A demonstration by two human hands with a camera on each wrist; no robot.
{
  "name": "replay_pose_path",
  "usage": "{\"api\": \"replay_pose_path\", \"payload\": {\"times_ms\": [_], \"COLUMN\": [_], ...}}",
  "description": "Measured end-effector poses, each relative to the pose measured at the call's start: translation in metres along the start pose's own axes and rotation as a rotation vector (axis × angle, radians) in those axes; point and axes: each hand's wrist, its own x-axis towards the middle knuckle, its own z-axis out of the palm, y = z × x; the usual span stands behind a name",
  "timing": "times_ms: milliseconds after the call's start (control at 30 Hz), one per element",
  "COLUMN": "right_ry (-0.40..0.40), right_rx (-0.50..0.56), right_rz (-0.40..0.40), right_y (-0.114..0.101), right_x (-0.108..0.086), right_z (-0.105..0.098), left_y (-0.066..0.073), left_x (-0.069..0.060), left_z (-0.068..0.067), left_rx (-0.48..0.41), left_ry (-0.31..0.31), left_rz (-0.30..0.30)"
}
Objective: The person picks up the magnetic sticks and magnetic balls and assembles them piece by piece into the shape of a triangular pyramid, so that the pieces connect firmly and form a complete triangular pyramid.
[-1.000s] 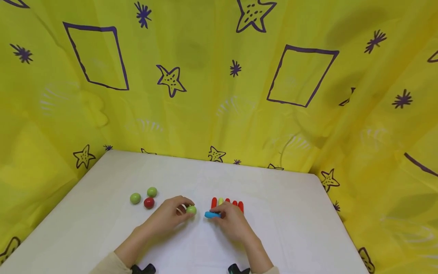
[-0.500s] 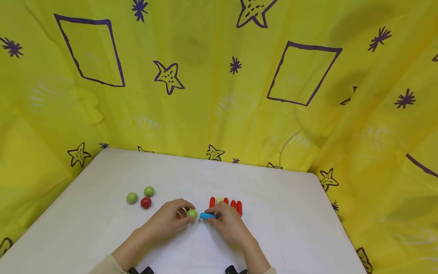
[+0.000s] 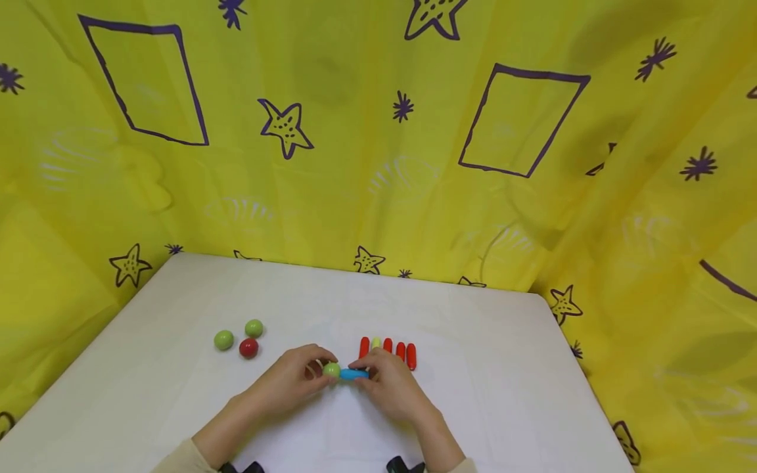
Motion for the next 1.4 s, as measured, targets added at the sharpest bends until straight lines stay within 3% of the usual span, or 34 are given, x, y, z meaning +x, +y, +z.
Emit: {"api": "replay_pose_path", "payload": {"times_ms": [267, 433, 733, 900, 1133, 1400], "right_ry": [0.024, 0.088, 0.257, 0.308, 0.297, 0.247], "right_rx": [-0.025, -0.026, -0.004, -0.024, -0.067, -0.066], "right_rz": [0.01, 0.043, 0.209, 0.284, 0.351, 0.349], "right_y": [0.006, 0.01, 0.025, 0.037, 0.052, 0.056], "right_x": [-0.001, -0.002, -0.003, -0.006, -0.009, -0.008], "right_z": [-0.003, -0.013, -0.033, -0.044, -0.049, -0.046], "left_y": [-0.01, -0.013, -0.02, -0.025, -0.026, -0.026], "left_x": [0.0, 0.0, -0.001, -0.001, -0.002, -0.002], "left_z": [0.005, 0.006, 0.012, 0.013, 0.014, 0.014], "left_rx": [-0.013, -0.017, -0.056, -0.082, -0.092, -0.099], "left_ry": [0.013, 0.024, 0.041, 0.048, 0.048, 0.052], "left_rz": [0.013, 0.016, 0.015, 0.013, 0.011, 0.019]}}
